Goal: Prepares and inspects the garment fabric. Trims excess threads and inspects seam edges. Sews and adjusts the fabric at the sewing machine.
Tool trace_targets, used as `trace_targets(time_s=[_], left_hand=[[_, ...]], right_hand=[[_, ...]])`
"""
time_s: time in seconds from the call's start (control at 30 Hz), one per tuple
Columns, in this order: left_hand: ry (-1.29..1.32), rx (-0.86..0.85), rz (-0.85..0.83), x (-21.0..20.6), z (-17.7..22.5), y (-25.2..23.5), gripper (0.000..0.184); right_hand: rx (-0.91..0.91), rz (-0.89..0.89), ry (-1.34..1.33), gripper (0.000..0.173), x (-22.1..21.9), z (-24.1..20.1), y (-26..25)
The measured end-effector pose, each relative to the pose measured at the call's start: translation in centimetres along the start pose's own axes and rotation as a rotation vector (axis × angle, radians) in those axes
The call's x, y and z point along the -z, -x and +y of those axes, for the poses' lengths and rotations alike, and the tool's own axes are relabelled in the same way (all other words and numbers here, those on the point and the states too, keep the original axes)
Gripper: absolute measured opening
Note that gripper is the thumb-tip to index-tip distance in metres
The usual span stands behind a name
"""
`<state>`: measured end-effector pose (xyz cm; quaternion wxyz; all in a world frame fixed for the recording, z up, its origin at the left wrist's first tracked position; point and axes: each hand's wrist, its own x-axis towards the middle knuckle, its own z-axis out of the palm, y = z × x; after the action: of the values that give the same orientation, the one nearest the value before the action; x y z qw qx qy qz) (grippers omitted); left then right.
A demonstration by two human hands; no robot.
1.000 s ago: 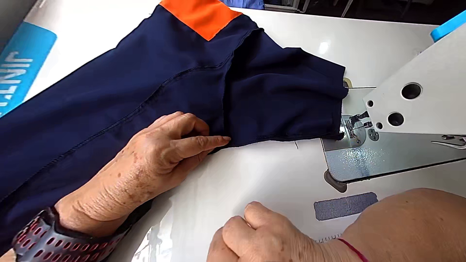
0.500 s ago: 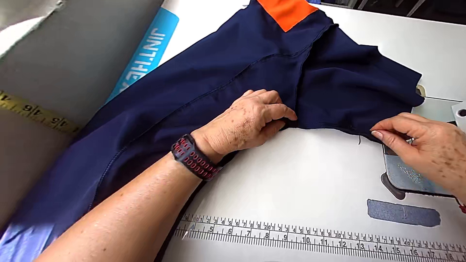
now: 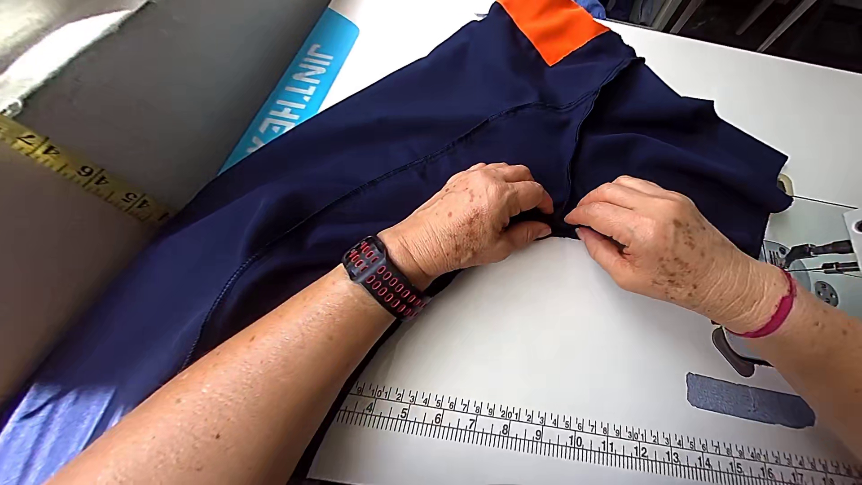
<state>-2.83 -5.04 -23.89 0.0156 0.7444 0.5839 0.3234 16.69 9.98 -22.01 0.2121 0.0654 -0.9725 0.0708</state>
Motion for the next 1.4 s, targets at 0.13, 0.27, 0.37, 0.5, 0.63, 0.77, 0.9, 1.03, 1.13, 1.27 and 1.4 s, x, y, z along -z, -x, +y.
trace_targets(time_s=[0.13,0.27,0.37,0.5,0.63,0.77,0.9,1.03,1.13,1.27,1.4], left_hand=[[-0.013,0.093,0.107,0.1,0.6,-0.1,0.014],[-0.007,0.033,0.124,-0.1,0.6,-0.1,0.013],[-0.009,-0.062,0.069,-0.3,0.1,0.0,0.026],[-0.002,-0.081,-0.002,-0.2,0.0,0.1,0.029],[0.009,-0.109,-0.018,-0.1,0.1,0.0,0.026],[-0.014,-0.106,-0.004,-0.1,0.4,-0.2,0.022],[-0.015,-0.151,-0.001,0.0,0.3,-0.1,0.031],[-0.048,-0.085,0.002,-0.1,0.7,-0.2,0.031],[-0.035,-0.131,-0.013,-0.2,0.4,-0.1,0.033],[-0.057,-0.145,-0.046,-0.1,0.5,-0.1,0.036],[-0.099,-0.127,-0.087,-0.1,0.8,-0.3,0.035]], right_hand=[[-0.04,0.028,-0.065,0.027,0.2,0.5,-0.1],[-0.098,0.118,-0.049,0.018,-1.0,0.1,-0.1],[-0.07,0.183,-0.016,0.018,-0.8,0.4,0.0],[0.075,0.144,0.036,0.02,-0.6,0.7,0.5],[0.108,0.108,-0.044,0.022,-0.9,1.6,0.8],[0.12,0.15,-0.033,0.022,-1.0,1.7,1.1],[0.117,0.127,-0.008,0.023,-0.9,1.6,1.1],[0.129,0.171,-0.069,0.022,-1.4,2.1,1.5],[0.14,0.178,-0.085,0.021,-1.6,2.1,1.6],[0.141,0.09,-0.019,0.022,-0.9,1.3,1.2],[0.058,0.041,0.021,0.026,0.3,1.3,1.9]])
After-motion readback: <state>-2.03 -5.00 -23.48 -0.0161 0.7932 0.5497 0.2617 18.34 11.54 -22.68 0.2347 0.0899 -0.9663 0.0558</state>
